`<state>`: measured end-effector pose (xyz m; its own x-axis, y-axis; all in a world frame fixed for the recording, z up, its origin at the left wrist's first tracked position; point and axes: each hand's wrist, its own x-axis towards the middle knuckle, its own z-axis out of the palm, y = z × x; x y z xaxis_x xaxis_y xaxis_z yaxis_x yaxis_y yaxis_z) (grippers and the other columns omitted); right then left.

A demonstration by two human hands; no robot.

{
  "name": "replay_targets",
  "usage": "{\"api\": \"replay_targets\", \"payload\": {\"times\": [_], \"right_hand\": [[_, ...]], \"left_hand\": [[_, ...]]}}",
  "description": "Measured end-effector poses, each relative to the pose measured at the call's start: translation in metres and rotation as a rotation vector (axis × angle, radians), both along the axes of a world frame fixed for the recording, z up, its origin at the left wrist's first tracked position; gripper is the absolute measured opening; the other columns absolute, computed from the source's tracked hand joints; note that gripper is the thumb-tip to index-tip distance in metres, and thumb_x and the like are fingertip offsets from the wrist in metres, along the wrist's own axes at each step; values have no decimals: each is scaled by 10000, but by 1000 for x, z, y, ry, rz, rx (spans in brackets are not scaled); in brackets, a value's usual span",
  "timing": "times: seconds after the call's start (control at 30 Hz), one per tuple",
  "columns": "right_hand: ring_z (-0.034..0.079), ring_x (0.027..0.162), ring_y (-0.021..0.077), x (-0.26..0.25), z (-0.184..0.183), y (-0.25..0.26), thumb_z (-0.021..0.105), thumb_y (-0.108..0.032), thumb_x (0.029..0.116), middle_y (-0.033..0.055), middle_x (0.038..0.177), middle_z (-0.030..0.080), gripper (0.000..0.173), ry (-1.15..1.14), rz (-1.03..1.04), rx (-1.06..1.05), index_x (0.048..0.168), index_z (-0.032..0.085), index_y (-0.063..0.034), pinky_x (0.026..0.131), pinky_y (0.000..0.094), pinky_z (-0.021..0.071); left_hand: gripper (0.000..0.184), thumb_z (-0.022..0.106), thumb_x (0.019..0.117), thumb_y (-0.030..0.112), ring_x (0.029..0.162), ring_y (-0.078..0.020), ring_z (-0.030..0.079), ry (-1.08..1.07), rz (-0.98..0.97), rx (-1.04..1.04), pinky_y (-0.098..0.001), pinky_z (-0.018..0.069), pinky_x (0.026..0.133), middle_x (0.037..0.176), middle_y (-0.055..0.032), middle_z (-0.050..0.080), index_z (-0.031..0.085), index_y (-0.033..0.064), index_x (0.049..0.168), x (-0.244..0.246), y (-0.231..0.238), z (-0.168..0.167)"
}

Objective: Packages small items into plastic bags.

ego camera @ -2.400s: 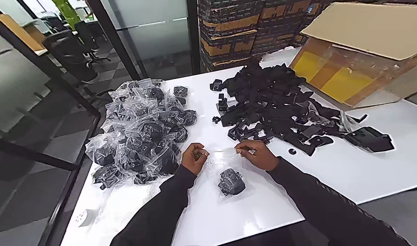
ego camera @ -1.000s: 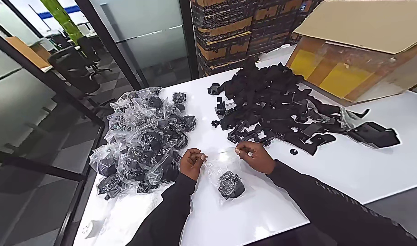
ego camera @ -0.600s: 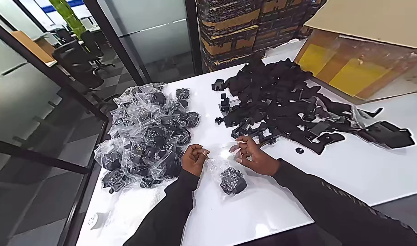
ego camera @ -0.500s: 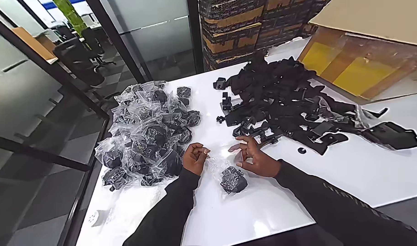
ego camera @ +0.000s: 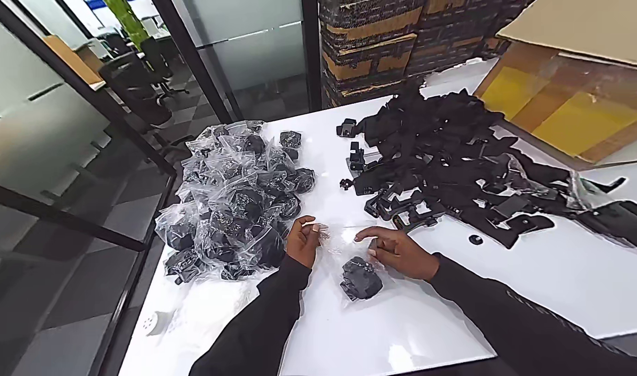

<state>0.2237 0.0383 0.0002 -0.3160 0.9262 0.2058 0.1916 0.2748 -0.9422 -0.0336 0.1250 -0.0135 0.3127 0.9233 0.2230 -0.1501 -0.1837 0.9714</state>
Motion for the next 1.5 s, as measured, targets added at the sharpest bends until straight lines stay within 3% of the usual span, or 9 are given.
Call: {"api": "replay_targets", "payload": {"times": [0.13,0.33,0.67,0.8,0.97,1.17,1.3,1.4,1.5], "right_hand": [[667,781,17,0,16,11,618,-46,958,-6,1281,673,401,114,-138,179,1359,601,-63,706,238,599],[669,838,82,-7,75,55,592,-95,953,108,1248,658,473,-75,-448,472,1414,542,-5,754,282,595],[560,1318,299,-110,146,191,536,-56,935,269,1546,401,664,59,-267,851,1539,301,87,1057,445,535],[561,1317,315,-151,135,219,563,-212,1009,217,1451,540,533,-449,-126,522,1506,479,-38,1103,498,468],[537,1349,320,-171,119,229,579,-315,1032,177,1447,567,377,-626,94,422,1347,661,-126,1131,534,423],[357,1494,354,-172,119,209,594,-337,989,186,1631,342,334,-620,-72,573,1272,708,-200,1166,601,356],[551,1313,340,-193,131,159,617,-203,945,170,1392,598,264,-531,-97,960,1132,746,-70,1079,524,473],[705,1057,236,-223,112,121,564,-131,998,95,1115,735,208,-531,327,1017,1095,737,-66,919,426,578],[691,1038,325,-257,72,94,608,-13,948,127,1132,707,232,-680,748,970,1143,715,-80,838,493,583]], "left_hand": [[393,326,1063,122,861,-164,737,29,-53,-53,-334,625,742,1083,-119,728,405,-94,1381,-2,1,3],[411,513,977,31,963,-221,736,272,-117,159,-382,619,845,1205,-191,695,483,-115,1361,-1,-3,-4],[220,557,964,45,864,-258,716,525,-213,482,-418,605,828,1011,-198,718,695,-57,1102,-9,-8,4],[262,532,994,68,1065,-311,713,778,-382,639,-524,588,908,1139,-172,721,703,8,1183,-8,-22,25],[245,547,994,64,974,-347,726,891,-626,809,-548,597,770,1115,-177,718,702,16,1177,-2,-36,27],[237,595,968,66,921,-355,723,875,-707,887,-544,591,721,1092,-182,712,703,21,1174,0,-44,30],[222,633,946,78,874,-351,726,846,-708,960,-534,592,689,1088,-176,715,722,35,1145,4,-55,29],[199,611,996,163,851,-331,732,859,-716,983,-527,589,694,1026,-153,736,744,58,1101,7,-72,31],[279,637,1003,253,969,-331,729,820,-775,847,-536,574,856,1027,-171,745,749,35,1137,13,-87,24]]}}
